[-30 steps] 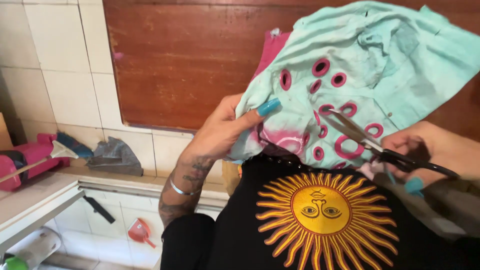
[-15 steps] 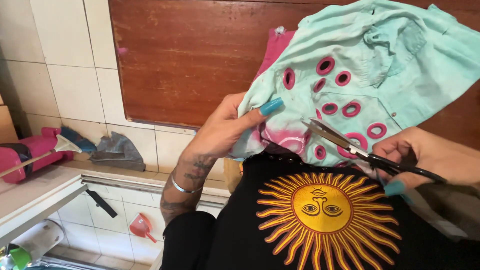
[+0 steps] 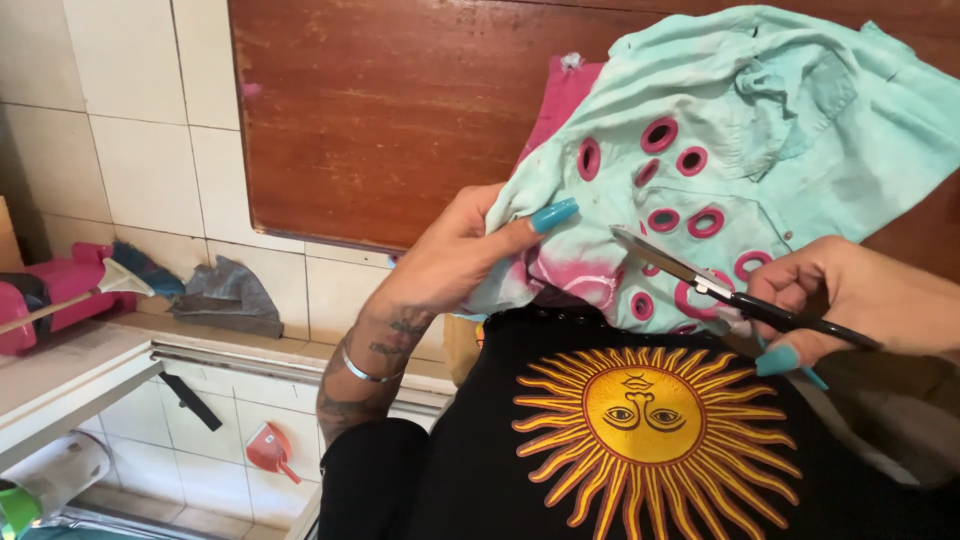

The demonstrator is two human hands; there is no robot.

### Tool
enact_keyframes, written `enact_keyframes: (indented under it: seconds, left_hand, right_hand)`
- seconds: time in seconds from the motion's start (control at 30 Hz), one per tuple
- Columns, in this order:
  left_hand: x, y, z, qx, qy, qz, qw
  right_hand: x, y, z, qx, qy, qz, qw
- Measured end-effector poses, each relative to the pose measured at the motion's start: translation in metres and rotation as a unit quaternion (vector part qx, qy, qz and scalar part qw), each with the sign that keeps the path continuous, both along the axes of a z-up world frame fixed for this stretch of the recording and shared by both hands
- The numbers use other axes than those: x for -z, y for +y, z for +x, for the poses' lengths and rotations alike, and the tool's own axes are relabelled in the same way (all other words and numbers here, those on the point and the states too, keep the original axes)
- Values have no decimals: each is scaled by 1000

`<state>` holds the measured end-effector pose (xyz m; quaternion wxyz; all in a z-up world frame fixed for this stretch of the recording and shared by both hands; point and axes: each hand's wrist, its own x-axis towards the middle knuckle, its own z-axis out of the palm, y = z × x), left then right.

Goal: Trimming excess fabric and securing grommets on a light blue garment using scissors and pliers

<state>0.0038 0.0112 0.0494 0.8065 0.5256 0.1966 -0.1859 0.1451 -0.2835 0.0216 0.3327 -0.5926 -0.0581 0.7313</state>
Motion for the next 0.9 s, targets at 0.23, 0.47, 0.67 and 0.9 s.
enact_keyframes:
  seconds: [0.23,0.47,0.67,0.9]
  left_hand:
    - [1,1,-2,1,-10,-12,1000]
    - [-8,3,3,23,10,24,999]
    - [-7,3,-1,27,-11,34,999]
    - [-5,3,-5,21,-5,-21,1000]
  right_hand:
    - [5,-4,-5,17,-28,18,999]
    - [-18,20,8,-265,-259,-111,922]
    - [-14,-8,10,-348,-745,72,564]
    - [-19,-15,19,-324,-746,88,575]
